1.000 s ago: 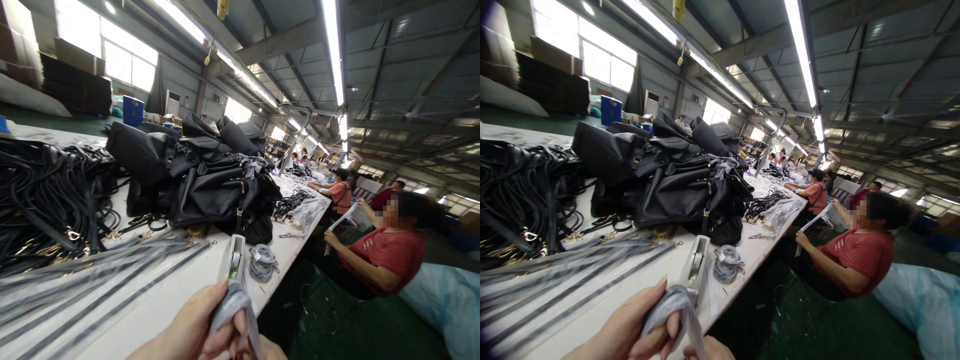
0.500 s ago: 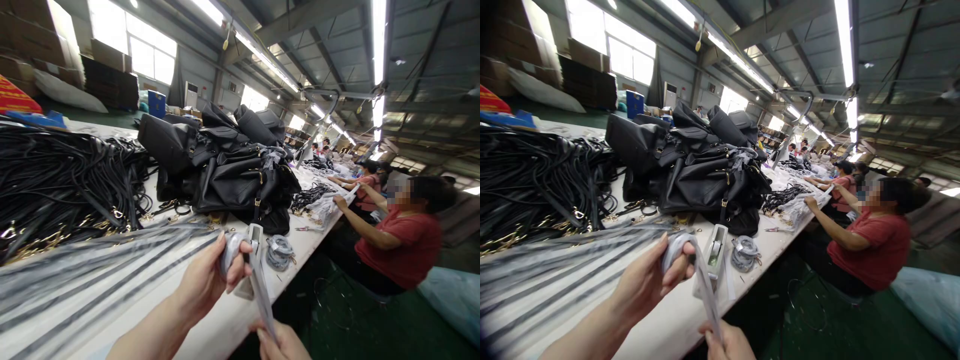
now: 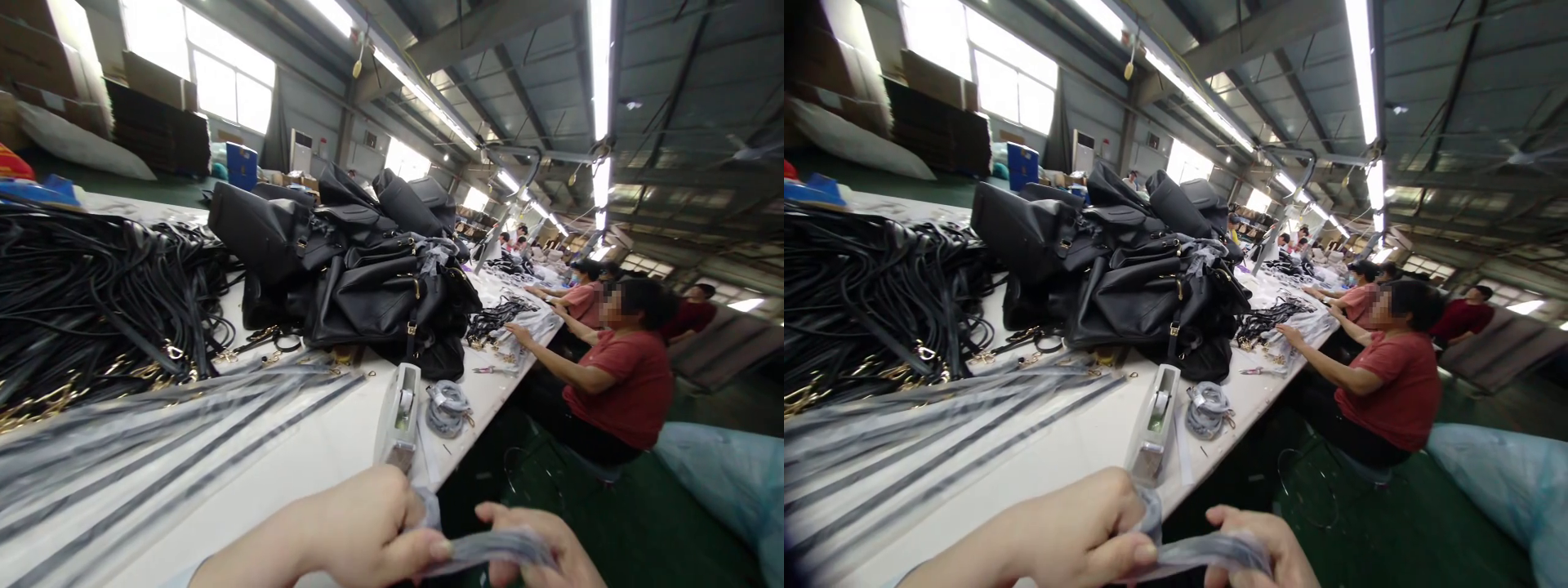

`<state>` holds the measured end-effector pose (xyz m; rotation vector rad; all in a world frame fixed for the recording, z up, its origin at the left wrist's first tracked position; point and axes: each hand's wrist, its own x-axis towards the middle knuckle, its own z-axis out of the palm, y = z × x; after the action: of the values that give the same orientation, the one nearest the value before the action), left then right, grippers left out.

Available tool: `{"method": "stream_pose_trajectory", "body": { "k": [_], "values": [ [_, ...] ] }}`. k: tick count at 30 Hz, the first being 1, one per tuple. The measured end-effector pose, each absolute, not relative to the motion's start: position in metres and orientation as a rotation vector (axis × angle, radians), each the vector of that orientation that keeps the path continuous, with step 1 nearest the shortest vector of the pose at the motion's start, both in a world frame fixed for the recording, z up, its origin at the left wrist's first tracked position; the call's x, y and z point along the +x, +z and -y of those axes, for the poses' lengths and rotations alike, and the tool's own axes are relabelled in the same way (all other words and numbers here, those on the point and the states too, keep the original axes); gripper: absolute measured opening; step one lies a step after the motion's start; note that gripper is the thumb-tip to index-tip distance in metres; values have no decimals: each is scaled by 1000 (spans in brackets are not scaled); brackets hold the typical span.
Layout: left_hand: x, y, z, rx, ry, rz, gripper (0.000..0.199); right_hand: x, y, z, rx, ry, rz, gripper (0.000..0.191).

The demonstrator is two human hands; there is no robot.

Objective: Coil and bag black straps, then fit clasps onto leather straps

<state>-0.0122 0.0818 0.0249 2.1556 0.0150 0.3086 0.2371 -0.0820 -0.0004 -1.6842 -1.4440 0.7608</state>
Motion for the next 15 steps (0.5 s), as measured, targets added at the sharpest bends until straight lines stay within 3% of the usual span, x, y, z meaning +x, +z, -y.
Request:
{"method": "stream_pose_trajectory", "body": {
  "k": [5, 9, 15],
  "values": [
    [-15, 22, -82, 2037, 34, 12, 62, 218, -27, 59, -1704, 788, 1338, 54],
    [-10, 20, -80, 1754, 57, -70, 71, 198, -32, 47, -1638, 828, 1605, 42],
    [2, 14, -74, 1399, 212, -120, 78, 178, -40, 51, -1552, 916, 1563, 49]
  ]
}}
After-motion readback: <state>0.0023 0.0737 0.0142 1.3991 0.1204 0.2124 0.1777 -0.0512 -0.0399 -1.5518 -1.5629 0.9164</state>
